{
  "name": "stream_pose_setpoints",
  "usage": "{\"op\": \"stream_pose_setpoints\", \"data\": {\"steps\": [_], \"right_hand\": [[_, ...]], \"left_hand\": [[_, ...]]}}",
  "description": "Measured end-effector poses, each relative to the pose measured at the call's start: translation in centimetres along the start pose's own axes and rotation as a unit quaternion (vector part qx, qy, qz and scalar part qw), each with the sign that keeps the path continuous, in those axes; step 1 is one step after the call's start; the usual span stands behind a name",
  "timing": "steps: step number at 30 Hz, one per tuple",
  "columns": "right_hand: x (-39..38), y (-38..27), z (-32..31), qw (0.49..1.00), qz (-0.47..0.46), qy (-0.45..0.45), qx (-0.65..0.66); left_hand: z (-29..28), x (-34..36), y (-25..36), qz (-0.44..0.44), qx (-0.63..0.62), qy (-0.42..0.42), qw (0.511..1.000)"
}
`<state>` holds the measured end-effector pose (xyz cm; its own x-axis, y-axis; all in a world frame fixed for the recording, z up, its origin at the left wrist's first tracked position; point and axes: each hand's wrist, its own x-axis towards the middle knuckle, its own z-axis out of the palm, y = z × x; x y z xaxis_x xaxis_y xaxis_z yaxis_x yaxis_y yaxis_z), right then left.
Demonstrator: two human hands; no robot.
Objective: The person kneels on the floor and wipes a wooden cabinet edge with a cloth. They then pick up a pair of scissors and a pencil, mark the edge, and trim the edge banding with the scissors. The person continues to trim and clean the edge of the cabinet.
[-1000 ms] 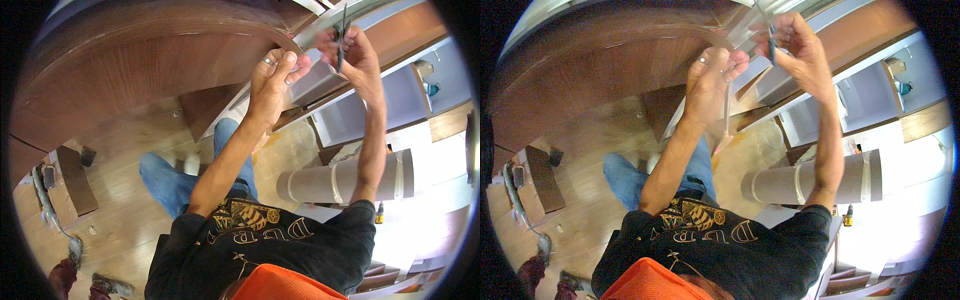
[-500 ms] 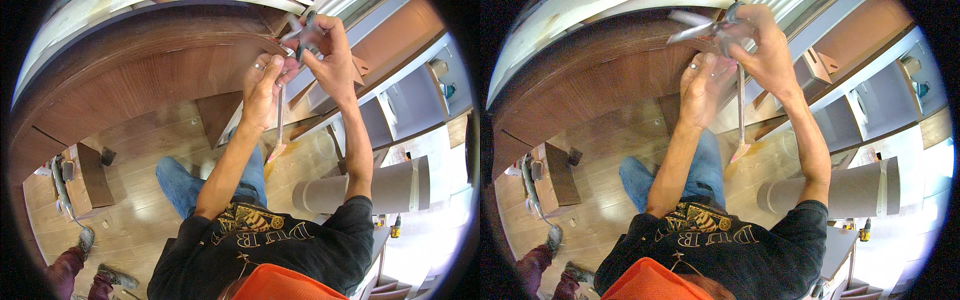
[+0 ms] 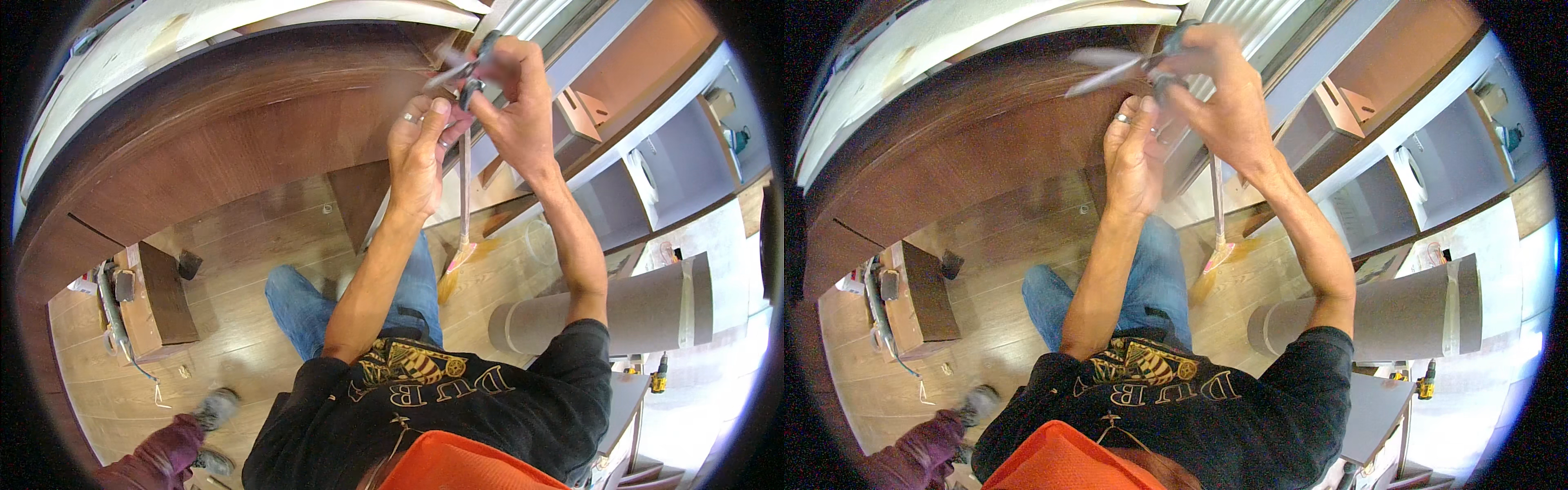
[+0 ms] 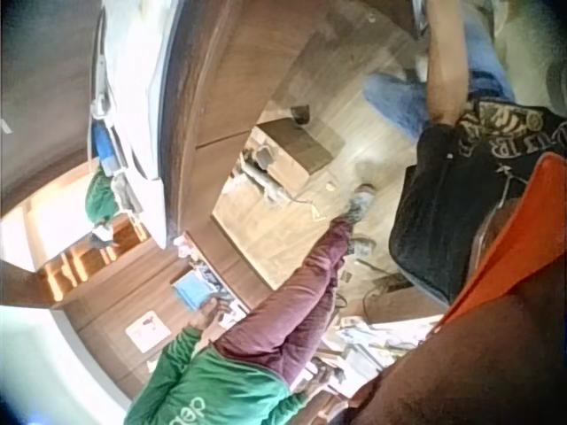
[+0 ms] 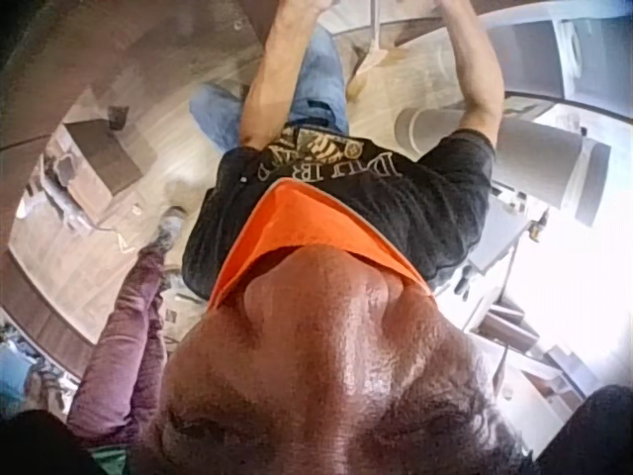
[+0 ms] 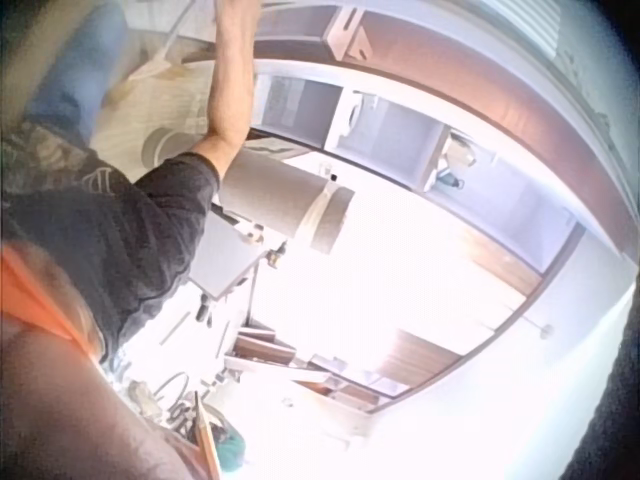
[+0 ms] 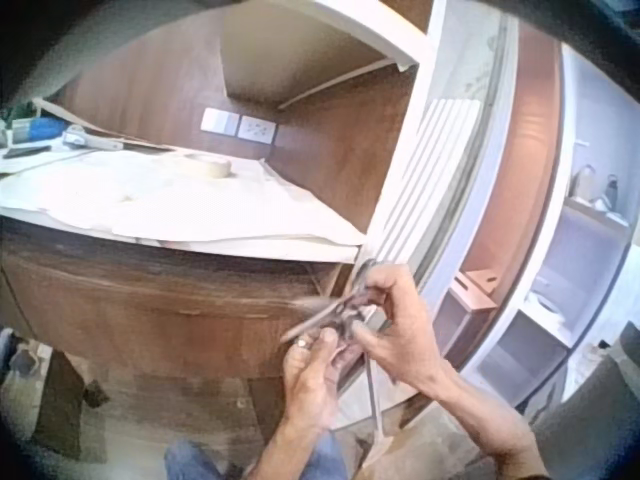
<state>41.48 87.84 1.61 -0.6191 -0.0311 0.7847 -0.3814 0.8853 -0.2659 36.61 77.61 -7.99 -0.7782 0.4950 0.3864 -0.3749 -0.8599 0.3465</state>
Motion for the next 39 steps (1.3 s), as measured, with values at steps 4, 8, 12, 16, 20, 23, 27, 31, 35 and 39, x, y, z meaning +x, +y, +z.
{"op": "stream_pose_setpoints", "data": {"steps": [4,8,12,16,20,23,27,31,35,39], "right_hand": [[0.6,-0.3,-0.2,0.996,-0.05,-0.015,-0.076],[-0.8,0.3,-0.4,1.0,0.023,0.02,0.007],[-1.8,1.2,-2.4,0.987,0.156,0.008,0.047],[-3.6,-0.1,-5.5,0.956,0.258,-0.137,0.02],[-4.4,0.6,-6.7,0.93,0.28,-0.237,0.007],[-4.4,1.8,-6.5,0.917,0.283,-0.274,0.061],[-3.7,2.6,-5.7,0.909,0.292,-0.274,0.112],[-2.2,2.1,-5.7,0.906,0.289,-0.293,0.102],[-0.6,1.4,-5.8,0.911,0.265,-0.311,0.051],[0.9,0.6,-5.8,0.924,0.206,-0.32,0.023]], "left_hand": [[0.1,0.0,0.2,0.023,0.041,0.014,0.999],[0.8,0.1,0.0,0.038,0.063,0.051,0.996],[0.5,0.3,-0.2,0.041,0.061,0.045,0.996],[0.2,0.3,-0.1,0.022,0.056,0.032,0.998],[0.1,0.2,-0.1,0.007,0.008,0.016,1.0],[-0.2,0.2,0.0,-0.009,-0.003,-0.001,1.0],[-0.9,0.3,0.5,-0.032,0.007,-0.02,0.999],[-0.9,0.4,0.8,-0.037,0.012,-0.024,0.999],[-1.0,0.5,1.1,-0.046,0.02,-0.028,0.998],[-1.0,0.6,1.3,-0.046,0.029,-0.03,0.998]]}}
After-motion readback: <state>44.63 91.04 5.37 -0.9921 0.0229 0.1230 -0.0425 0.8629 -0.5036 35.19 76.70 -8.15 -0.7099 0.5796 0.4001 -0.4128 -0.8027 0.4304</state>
